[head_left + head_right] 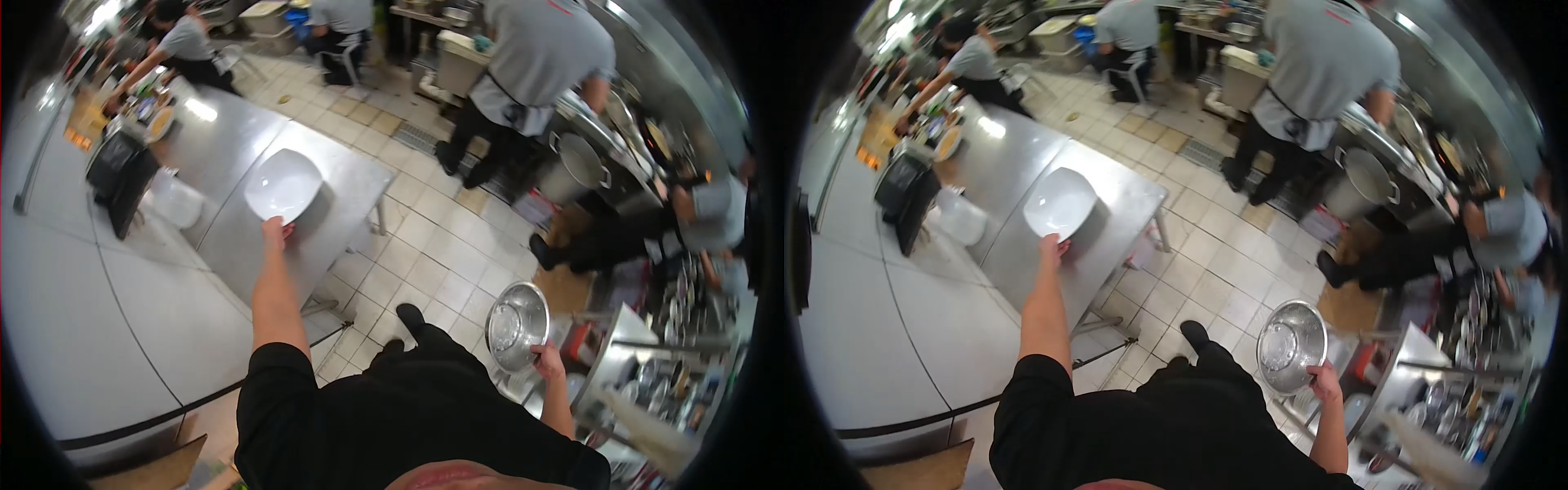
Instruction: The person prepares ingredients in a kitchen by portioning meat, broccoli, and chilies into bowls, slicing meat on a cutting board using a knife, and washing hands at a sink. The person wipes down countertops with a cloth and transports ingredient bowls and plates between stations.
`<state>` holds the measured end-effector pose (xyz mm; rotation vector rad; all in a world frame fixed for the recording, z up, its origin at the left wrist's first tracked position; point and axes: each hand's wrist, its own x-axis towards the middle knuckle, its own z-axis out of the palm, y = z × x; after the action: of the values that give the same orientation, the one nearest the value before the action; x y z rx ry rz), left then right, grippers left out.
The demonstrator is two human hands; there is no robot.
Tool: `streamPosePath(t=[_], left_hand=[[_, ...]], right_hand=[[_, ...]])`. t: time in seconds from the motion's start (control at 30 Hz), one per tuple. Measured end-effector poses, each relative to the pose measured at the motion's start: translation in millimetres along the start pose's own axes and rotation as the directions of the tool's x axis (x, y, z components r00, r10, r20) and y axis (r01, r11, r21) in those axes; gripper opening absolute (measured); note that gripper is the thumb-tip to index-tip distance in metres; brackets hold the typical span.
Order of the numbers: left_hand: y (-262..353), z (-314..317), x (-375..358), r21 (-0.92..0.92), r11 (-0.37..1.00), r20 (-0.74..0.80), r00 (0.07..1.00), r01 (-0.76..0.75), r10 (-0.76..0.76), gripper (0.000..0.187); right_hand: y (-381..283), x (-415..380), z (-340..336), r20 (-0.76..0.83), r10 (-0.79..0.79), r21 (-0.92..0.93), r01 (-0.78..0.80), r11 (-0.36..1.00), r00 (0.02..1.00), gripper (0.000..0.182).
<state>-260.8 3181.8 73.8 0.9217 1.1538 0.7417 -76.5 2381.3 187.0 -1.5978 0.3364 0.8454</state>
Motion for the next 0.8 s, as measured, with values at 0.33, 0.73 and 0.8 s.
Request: streamPosePath(t=[0.33, 0.73, 0.8], left_hand=[[-36.3, 12.2, -62.0, 0.242, 0.936, -0.337, 0.883, -0.254, 0.327, 0.034], [-289.5, 152.0, -612.6, 0.248, 0.428, 0.604, -0.206, -0.869, -0.77, 0.022], [-305.2, 177.8, -739.6, 0.149, 0.449, 0.535, -0.31, -0.881, -0.786, 0.025]], right_hand=[[175.8, -260.0, -41.8, -0.416, -0.049, 0.396, 0.23, 0.889, 0.908, 0.044], [488.8, -433.0, -151.0, -0.593, 0.374, 0.805, 0.524, 0.278, 0.713, 0.013], [547.0, -444.3, -188.2, -0.653, 0.36, 0.751, 0.632, 0.19, 0.667, 0.005]])
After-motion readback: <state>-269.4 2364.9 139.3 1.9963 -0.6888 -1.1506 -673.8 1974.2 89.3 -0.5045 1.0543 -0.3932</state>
